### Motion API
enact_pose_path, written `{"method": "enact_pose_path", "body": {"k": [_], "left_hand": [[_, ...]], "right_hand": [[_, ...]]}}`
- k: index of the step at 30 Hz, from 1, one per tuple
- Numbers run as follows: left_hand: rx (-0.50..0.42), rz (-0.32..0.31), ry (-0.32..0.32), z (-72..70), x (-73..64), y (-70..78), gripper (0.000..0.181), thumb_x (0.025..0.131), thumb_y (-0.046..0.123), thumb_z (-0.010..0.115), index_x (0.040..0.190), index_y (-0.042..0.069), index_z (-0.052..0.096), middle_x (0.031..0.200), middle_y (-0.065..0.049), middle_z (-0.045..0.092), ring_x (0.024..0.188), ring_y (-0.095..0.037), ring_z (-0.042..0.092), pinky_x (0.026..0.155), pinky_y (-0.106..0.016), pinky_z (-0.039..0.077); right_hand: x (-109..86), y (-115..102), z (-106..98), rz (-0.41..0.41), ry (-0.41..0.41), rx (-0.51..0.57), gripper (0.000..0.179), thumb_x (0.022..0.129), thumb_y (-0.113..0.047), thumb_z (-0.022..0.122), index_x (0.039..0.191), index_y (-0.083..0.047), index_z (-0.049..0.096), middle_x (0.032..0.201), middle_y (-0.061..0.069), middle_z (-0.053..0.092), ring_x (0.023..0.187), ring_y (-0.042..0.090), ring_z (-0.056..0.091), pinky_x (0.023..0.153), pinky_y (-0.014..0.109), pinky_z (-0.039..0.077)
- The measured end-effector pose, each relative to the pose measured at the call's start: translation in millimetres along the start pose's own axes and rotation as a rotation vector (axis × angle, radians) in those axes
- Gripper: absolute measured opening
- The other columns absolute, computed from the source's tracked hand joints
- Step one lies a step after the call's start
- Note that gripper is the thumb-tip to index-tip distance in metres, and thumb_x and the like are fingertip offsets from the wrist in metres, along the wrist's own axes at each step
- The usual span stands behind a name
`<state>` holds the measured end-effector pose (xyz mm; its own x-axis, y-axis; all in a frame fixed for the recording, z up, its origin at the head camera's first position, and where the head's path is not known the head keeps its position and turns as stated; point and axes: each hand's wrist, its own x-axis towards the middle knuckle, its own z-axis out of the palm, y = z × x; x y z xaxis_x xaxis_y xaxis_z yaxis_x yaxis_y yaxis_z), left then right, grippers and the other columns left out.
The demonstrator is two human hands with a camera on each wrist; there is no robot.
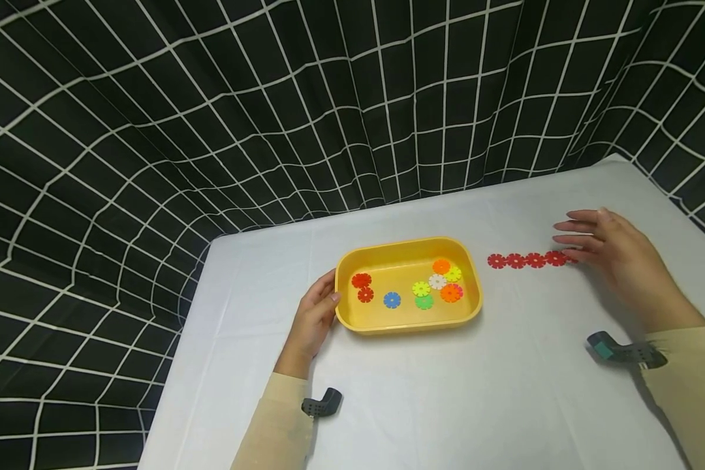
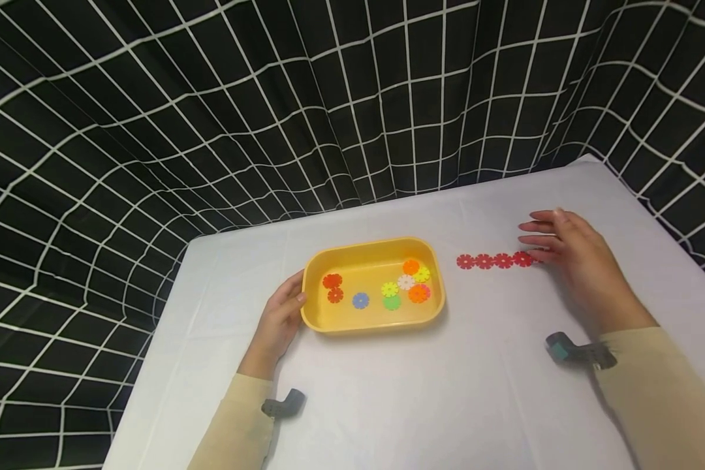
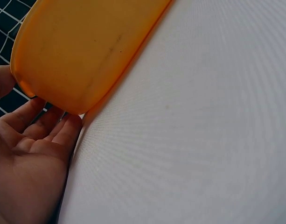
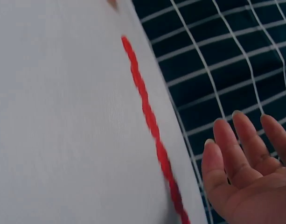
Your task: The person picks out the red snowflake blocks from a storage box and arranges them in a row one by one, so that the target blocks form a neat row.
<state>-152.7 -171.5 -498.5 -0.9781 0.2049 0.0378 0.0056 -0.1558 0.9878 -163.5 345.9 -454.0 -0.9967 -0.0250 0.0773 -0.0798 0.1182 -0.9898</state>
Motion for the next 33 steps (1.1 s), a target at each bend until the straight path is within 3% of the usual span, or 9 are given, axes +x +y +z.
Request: {"method": "enact_pose_path", "body": {"k": [5,14,25,33], "left_hand": [[-0.013,0.003,-0.002,0.4,-0.3,0.7,0.052,0.109,0.003,0.052,0.161,-0.002,0.048,0.164,-0.016,0.049,0.151,-0.031,0.046,0.120,-0.038,0.042],[-0.010,-0.003,0.009,0.6,0.0,0.3,0.050,0.110,0.001,0.050,0.160,-0.001,0.049,0.164,-0.015,0.050,0.151,-0.030,0.046,0.119,-0.037,0.043],[-0.014,0.005,-0.004,0.3,0.3,-1.1,0.052,0.109,0.002,0.051,0.160,-0.004,0.046,0.165,-0.018,0.048,0.152,-0.033,0.044,0.120,-0.038,0.042],[-0.024,0.005,-0.004,0.2,0.1,-0.5,0.052,0.109,0.003,0.052,0.161,-0.004,0.046,0.165,-0.019,0.047,0.152,-0.033,0.044,0.120,-0.038,0.042]], "right_hand": [[-1.3,-10.4,17.9,-0.023,-0.065,-0.135,0.049,0.119,-0.042,0.033,0.159,-0.015,0.047,0.147,0.006,0.061,0.122,0.011,0.068,0.094,0.016,0.055],[-1.9,-30.4,54.7,-0.075,-0.142,-0.112,0.049,0.120,-0.039,0.034,0.154,-0.008,0.051,0.143,0.012,0.065,0.122,0.018,0.070,0.097,0.021,0.056],[5.0,-50.1,100.1,-0.025,-0.216,-0.136,0.057,0.117,-0.046,0.040,0.156,-0.005,0.049,0.147,0.017,0.061,0.122,0.018,0.068,0.099,0.021,0.055],[9.9,-64.1,129.6,-0.032,-0.273,-0.117,0.057,0.117,-0.047,0.044,0.154,-0.004,0.052,0.147,0.017,0.061,0.126,0.029,0.067,0.104,0.025,0.052]]}}
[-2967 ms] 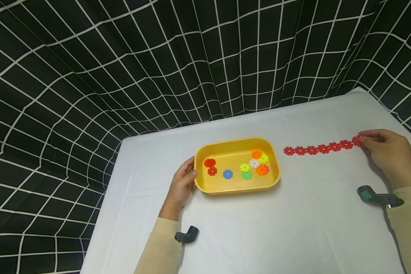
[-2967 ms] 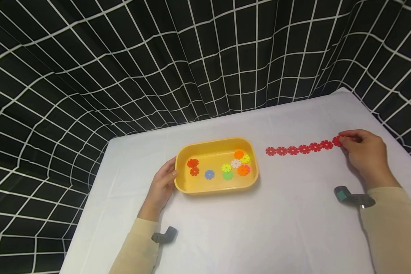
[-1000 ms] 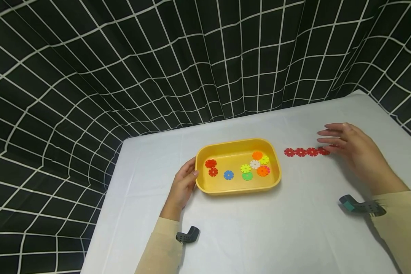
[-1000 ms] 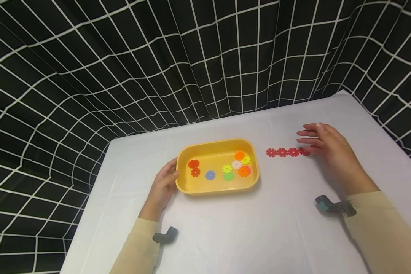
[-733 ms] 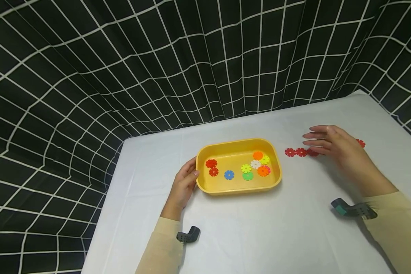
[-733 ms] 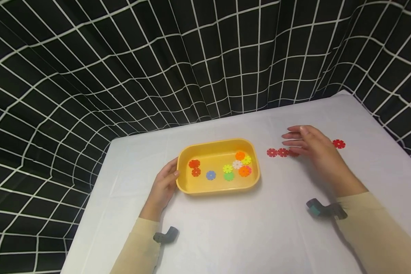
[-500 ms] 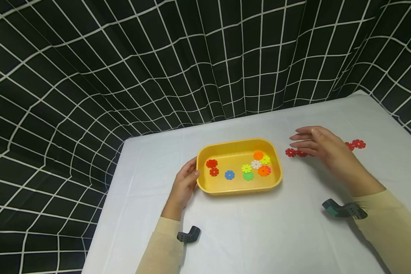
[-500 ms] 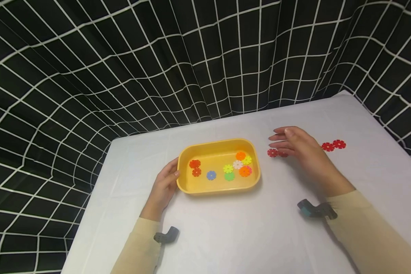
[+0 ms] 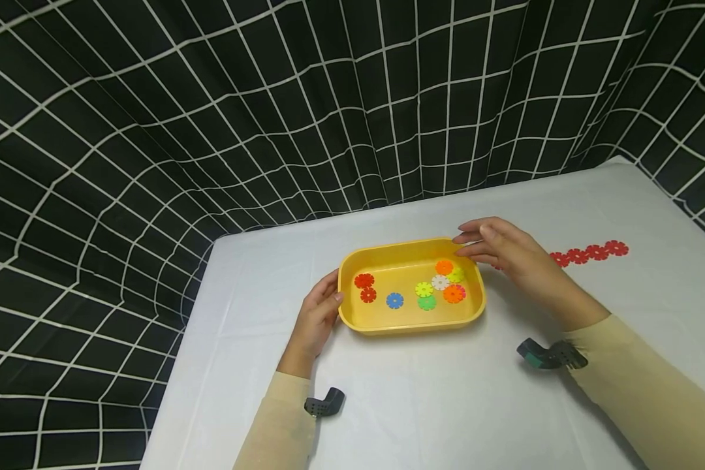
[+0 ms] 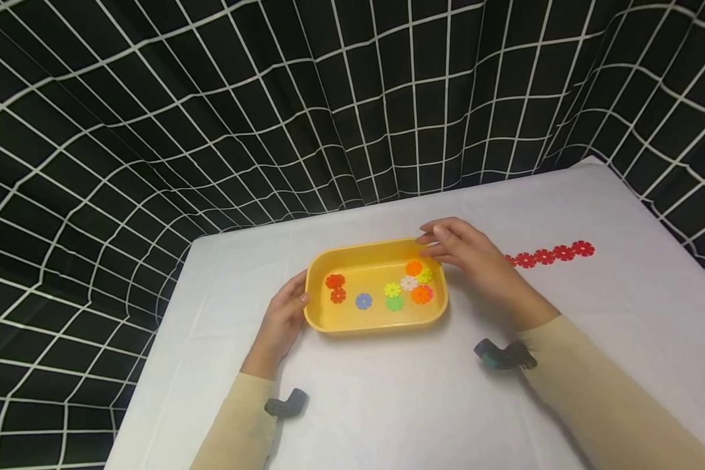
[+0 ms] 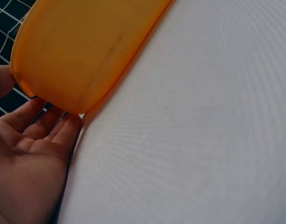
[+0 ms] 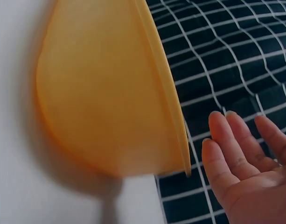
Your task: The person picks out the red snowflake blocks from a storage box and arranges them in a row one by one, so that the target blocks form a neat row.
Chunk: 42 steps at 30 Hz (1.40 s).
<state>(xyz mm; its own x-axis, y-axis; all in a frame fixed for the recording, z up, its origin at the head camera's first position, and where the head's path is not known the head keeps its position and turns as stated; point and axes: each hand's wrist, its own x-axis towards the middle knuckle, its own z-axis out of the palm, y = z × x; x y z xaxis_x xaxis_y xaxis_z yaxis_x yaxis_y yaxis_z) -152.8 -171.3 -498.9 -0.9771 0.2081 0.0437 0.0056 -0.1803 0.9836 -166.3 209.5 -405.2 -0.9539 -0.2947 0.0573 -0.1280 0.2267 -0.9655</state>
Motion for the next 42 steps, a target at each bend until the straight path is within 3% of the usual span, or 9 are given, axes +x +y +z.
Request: {"method": "enact_pose_path", "body": {"k": [5,11,14,20,26,42], "left_hand": [[0.003,0.004,-0.006,-0.5,-0.3,0.6,0.053,0.109,0.003,0.052,0.162,-0.005,0.044,0.166,-0.019,0.045,0.153,-0.034,0.043,0.120,-0.038,0.042],[-0.001,0.000,-0.010,-0.5,-0.3,1.0,0.053,0.110,0.003,0.052,0.162,-0.004,0.044,0.166,-0.019,0.045,0.153,-0.034,0.043,0.120,-0.039,0.042],[0.000,-0.007,-0.004,-1.4,-0.4,0.6,0.052,0.110,0.002,0.052,0.161,-0.003,0.045,0.166,-0.018,0.046,0.153,-0.033,0.043,0.120,-0.038,0.042],[0.013,-0.006,-0.003,-1.7,-0.4,1.8,0.051,0.110,0.002,0.051,0.160,-0.002,0.047,0.166,-0.015,0.047,0.153,-0.031,0.044,0.120,-0.037,0.042],[0.005,-0.007,-0.008,-0.7,0.4,2.3,0.052,0.110,0.002,0.051,0.161,-0.004,0.045,0.167,-0.019,0.044,0.154,-0.034,0.042,0.120,-0.038,0.042],[0.015,-0.011,-0.022,-1.4,0.6,2.6,0.052,0.111,0.004,0.051,0.162,-0.002,0.046,0.167,-0.016,0.045,0.153,-0.031,0.043,0.121,-0.038,0.041]], "right_hand": [[9.3,-5.4,19.0,-0.004,-0.040,0.003,0.053,0.117,-0.044,0.048,0.151,-0.004,0.054,0.144,0.015,0.063,0.125,0.032,0.067,0.108,0.030,0.052],[20.1,-10.0,39.2,-0.002,-0.081,0.028,0.051,0.116,-0.041,0.051,0.151,-0.005,0.055,0.144,0.014,0.063,0.125,0.032,0.067,0.113,0.052,0.051],[26.5,-12.0,49.4,-0.009,-0.101,0.053,0.049,0.115,-0.038,0.052,0.150,-0.004,0.056,0.144,0.016,0.064,0.125,0.033,0.067,0.113,0.057,0.050],[39.9,-15.2,68.7,-0.033,-0.141,0.081,0.047,0.114,-0.038,0.056,0.147,-0.005,0.058,0.141,0.014,0.066,0.126,0.034,0.066,0.110,0.056,0.053],[52.1,-18.7,88.2,0.006,-0.174,0.093,0.050,0.111,-0.043,0.063,0.148,-0.009,0.059,0.142,0.012,0.064,0.129,0.037,0.063,0.112,0.057,0.051],[76.6,-19.4,127.2,0.053,-0.227,0.010,0.058,0.106,-0.055,0.066,0.147,-0.016,0.062,0.141,0.002,0.064,0.124,0.029,0.060,0.108,0.048,0.053]]}}
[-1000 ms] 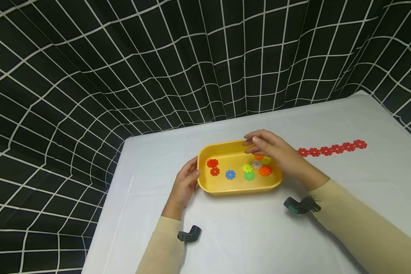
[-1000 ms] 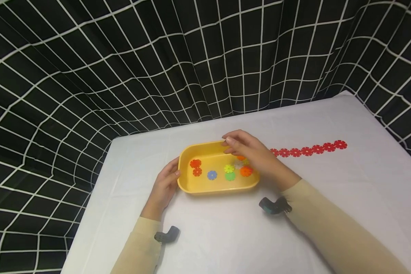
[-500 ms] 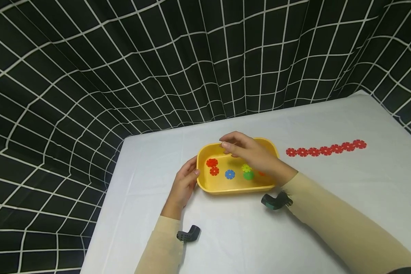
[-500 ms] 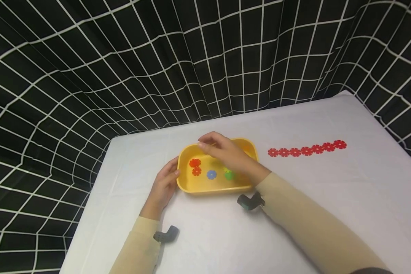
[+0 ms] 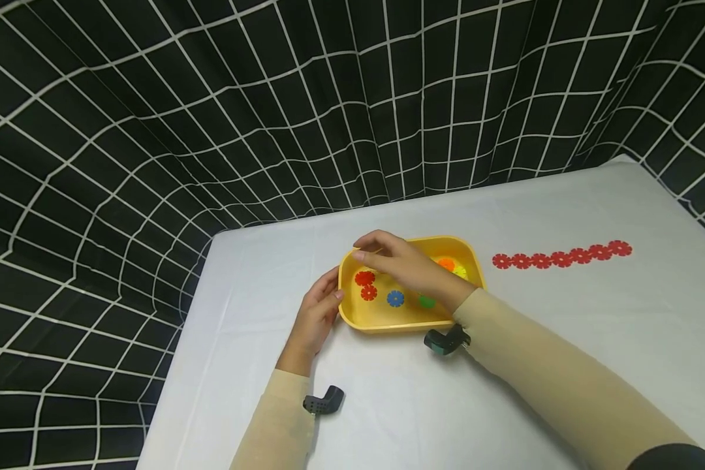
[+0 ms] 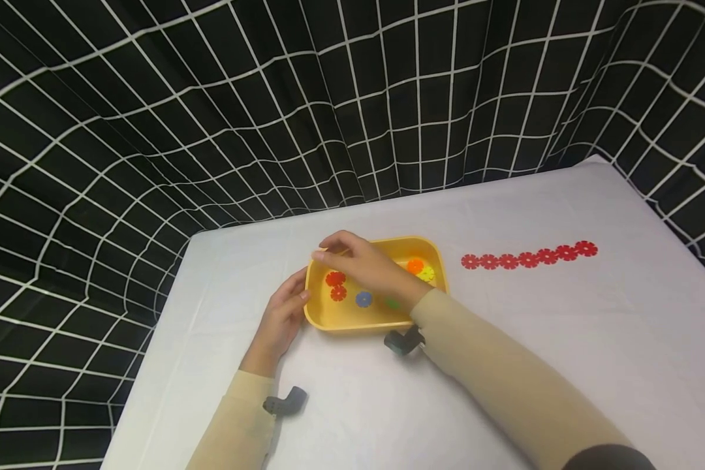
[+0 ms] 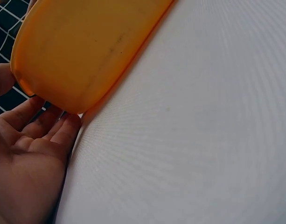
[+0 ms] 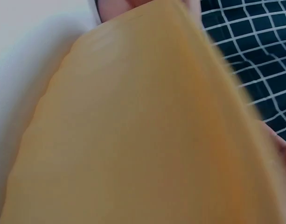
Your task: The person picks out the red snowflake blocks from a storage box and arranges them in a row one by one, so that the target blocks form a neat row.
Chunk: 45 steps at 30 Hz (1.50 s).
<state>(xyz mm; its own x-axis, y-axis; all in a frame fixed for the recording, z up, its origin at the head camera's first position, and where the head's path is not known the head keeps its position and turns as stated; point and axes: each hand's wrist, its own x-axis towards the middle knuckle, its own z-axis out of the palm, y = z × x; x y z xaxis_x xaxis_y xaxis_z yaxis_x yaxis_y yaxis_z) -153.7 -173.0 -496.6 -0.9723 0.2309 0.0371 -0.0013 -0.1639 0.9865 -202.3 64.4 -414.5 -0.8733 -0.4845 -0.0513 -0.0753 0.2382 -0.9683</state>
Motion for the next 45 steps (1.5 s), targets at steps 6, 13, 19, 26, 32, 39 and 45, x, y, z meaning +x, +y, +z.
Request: {"method": "enact_pose_path", "body": {"k": [6,13,19,26,32,39,45], "left_hand": [[0.001,0.003,-0.012,-0.7,0.2,0.1,0.052,0.111,0.005,0.051,0.162,0.000,0.046,0.166,-0.014,0.047,0.152,-0.030,0.044,0.120,-0.039,0.043],[-0.016,0.001,-0.007,-4.0,2.1,-2.0,0.052,0.110,0.004,0.051,0.162,0.000,0.046,0.165,-0.014,0.048,0.152,-0.029,0.045,0.120,-0.039,0.042],[-0.017,0.006,-0.004,-3.9,1.1,-2.9,0.052,0.110,0.003,0.051,0.162,-0.001,0.045,0.165,-0.014,0.047,0.151,-0.028,0.046,0.120,-0.038,0.043],[-0.009,0.003,-0.004,-3.4,1.7,-3.8,0.053,0.110,0.005,0.052,0.162,-0.001,0.046,0.165,-0.015,0.047,0.152,-0.029,0.044,0.120,-0.038,0.042],[-0.016,0.009,-0.005,-2.3,0.9,-2.9,0.053,0.110,0.005,0.053,0.162,-0.002,0.045,0.165,-0.015,0.048,0.152,-0.030,0.045,0.120,-0.038,0.042],[-0.007,0.005,0.000,-1.3,0.6,-1.6,0.054,0.109,0.005,0.054,0.162,-0.002,0.046,0.165,-0.016,0.047,0.152,-0.032,0.045,0.120,-0.038,0.043],[-0.010,0.008,-0.008,-1.0,1.2,-1.7,0.054,0.109,0.004,0.052,0.162,-0.004,0.044,0.166,-0.019,0.046,0.153,-0.034,0.043,0.120,-0.038,0.042]], "right_hand": [[12.3,15.9,7.5,0.043,-0.039,-0.021,0.053,0.104,-0.043,0.074,0.146,-0.012,0.063,0.140,0.008,0.063,0.121,0.030,0.061,0.106,0.049,0.055],[18.9,33.1,14.1,-0.002,-0.128,-0.167,0.049,0.098,-0.013,0.083,0.142,-0.002,0.063,0.138,0.014,0.064,0.125,0.030,0.061,0.114,0.045,0.050],[17.5,39.6,18.5,-0.031,-0.153,-0.361,0.039,0.095,-0.002,0.083,0.131,-0.004,0.068,0.125,0.007,0.064,0.119,0.025,0.057,0.111,0.040,0.049],[15.8,40.7,21.6,-0.024,-0.140,-0.474,0.032,0.095,0.000,0.081,0.125,-0.007,0.072,0.115,0.003,0.059,0.108,0.022,0.055,0.100,0.034,0.051],[14.3,39.2,22.2,-0.020,-0.109,-0.492,0.037,0.097,-0.003,0.082,0.131,-0.006,0.070,0.121,0.005,0.055,0.108,0.022,0.055,0.098,0.033,0.051],[14.9,38.9,22.6,-0.065,-0.114,-0.541,0.042,0.098,-0.008,0.082,0.138,-0.003,0.068,0.130,0.007,0.058,0.114,0.022,0.055,0.107,0.034,0.050],[14.2,39.1,22.9,-0.042,-0.108,-0.522,0.035,0.100,-0.007,0.079,0.133,-0.006,0.068,0.125,0.005,0.056,0.114,0.022,0.055,0.106,0.034,0.050]]}}
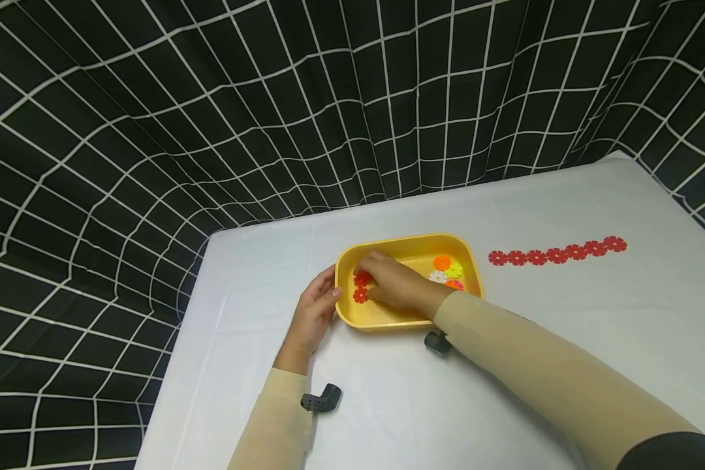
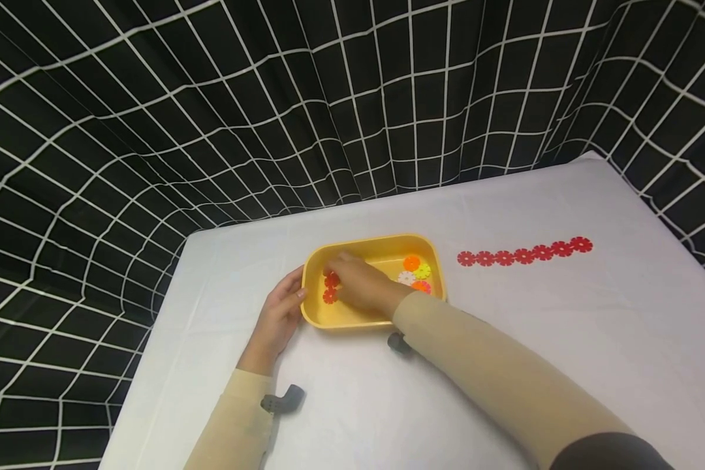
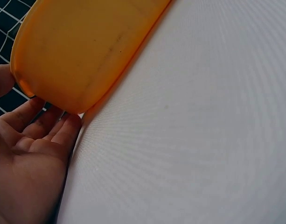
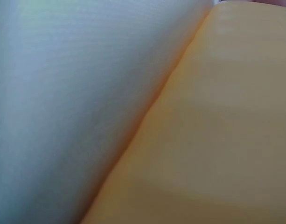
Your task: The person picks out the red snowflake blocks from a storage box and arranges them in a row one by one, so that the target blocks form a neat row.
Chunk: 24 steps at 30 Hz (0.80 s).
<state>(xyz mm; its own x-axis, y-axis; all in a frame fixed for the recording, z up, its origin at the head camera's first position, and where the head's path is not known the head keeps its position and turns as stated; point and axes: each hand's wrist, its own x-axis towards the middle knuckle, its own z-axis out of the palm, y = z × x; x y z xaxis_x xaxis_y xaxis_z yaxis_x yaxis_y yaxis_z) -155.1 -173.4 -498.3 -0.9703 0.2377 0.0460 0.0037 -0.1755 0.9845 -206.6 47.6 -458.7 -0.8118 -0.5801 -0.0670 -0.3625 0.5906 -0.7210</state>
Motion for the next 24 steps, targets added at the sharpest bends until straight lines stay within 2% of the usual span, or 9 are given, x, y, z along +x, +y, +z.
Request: {"method": "enact_pose_path", "body": {"k": [5,10,17,21,24], "left_hand": [[0.007,-0.002,0.005,0.2,-0.6,0.7,0.054,0.108,0.004,0.053,0.162,-0.002,0.045,0.165,-0.016,0.048,0.152,-0.032,0.044,0.120,-0.038,0.042],[0.008,-0.008,0.013,1.0,-1.1,2.0,0.054,0.108,0.005,0.053,0.161,-0.001,0.046,0.164,-0.015,0.049,0.151,-0.030,0.046,0.120,-0.038,0.042],[0.004,-0.011,0.012,0.5,-0.9,1.5,0.054,0.109,0.005,0.053,0.161,-0.002,0.046,0.165,-0.016,0.048,0.152,-0.032,0.044,0.120,-0.039,0.042],[-0.003,-0.009,0.008,0.5,-0.4,1.0,0.055,0.109,0.005,0.053,0.162,-0.004,0.043,0.166,-0.019,0.045,0.153,-0.035,0.042,0.121,-0.041,0.041],[-0.005,-0.011,0.012,1.0,-0.2,0.8,0.054,0.109,0.004,0.053,0.162,-0.004,0.044,0.166,-0.018,0.045,0.153,-0.034,0.043,0.120,-0.040,0.043]], "right_hand": [[-0.5,-1.7,-0.6,0.017,0.013,0.005,0.026,0.101,-0.003,0.075,0.126,-0.008,0.069,0.118,0.004,0.055,0.109,0.023,0.056,0.100,0.033,0.052],[-0.3,-2.0,-1.6,0.013,0.023,0.000,0.025,0.100,-0.001,0.077,0.123,-0.008,0.069,0.115,0.005,0.054,0.105,0.022,0.057,0.097,0.032,0.053],[1.7,-1.4,-4.1,-0.007,0.043,0.004,0.016,0.098,0.005,0.071,0.107,-0.009,0.069,0.104,0.005,0.058,0.099,0.023,0.055,0.089,0.033,0.052],[2.3,-1.5,-7.3,0.005,0.058,0.071,0.016,0.098,0.005,0.070,0.106,-0.008,0.069,0.100,0.005,0.061,0.098,0.025,0.056,0.088,0.035,0.052],[1.7,-2.5,-10.7,0.026,0.078,0.157,0.017,0.099,0.005,0.071,0.112,-0.006,0.069,0.101,0.007,0.063,0.097,0.026,0.057,0.087,0.036,0.053]]}}
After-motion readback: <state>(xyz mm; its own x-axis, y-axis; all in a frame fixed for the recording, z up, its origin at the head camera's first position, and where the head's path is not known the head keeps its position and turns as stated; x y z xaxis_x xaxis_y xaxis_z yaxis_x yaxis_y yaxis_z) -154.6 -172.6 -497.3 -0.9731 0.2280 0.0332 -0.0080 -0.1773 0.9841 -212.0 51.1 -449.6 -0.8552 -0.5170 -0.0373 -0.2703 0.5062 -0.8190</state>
